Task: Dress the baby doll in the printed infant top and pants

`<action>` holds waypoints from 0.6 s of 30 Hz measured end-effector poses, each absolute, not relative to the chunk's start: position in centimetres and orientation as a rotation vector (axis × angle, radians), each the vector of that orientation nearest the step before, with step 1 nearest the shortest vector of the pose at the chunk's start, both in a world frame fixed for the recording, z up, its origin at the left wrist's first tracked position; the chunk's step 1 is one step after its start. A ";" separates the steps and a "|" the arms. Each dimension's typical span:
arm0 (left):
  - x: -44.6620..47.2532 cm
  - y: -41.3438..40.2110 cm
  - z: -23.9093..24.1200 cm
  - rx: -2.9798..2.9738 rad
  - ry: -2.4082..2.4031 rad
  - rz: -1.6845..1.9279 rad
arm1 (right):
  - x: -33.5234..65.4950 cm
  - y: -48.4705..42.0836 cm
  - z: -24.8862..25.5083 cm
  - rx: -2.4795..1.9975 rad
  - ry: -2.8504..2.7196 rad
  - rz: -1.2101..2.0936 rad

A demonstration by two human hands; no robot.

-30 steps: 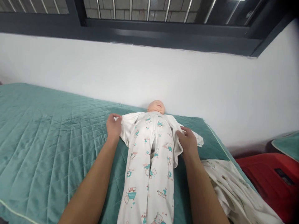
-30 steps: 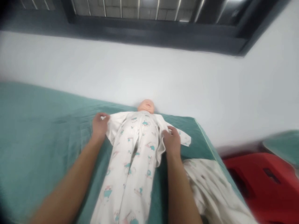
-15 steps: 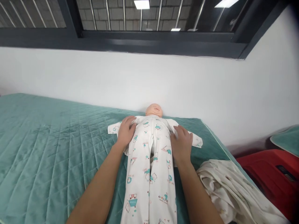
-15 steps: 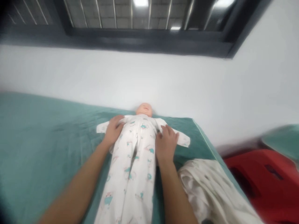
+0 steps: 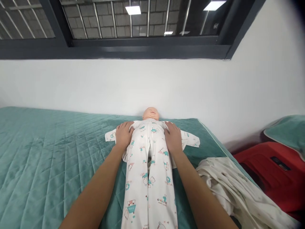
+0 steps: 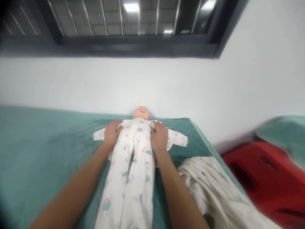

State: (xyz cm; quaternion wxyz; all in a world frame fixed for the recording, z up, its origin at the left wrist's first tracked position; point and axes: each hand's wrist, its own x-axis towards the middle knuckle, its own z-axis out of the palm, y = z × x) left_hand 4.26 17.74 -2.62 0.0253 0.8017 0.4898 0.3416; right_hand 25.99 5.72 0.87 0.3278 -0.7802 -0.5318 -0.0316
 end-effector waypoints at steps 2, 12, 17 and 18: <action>4.4 17.8 -2.6 2.459 1.544 1.085 | 26.3 6.8 1.2 -2.144 -1.401 -0.087; 3.8 18.8 -2.3 2.121 1.759 1.193 | 31.7 9.3 2.1 -2.352 -1.373 0.092; 2.8 18.7 -2.0 2.103 1.729 1.109 | 34.0 9.5 2.3 -2.354 -1.415 0.202; 2.6 18.6 -1.9 2.120 1.702 1.099 | 33.9 9.6 2.7 -2.336 -1.442 0.205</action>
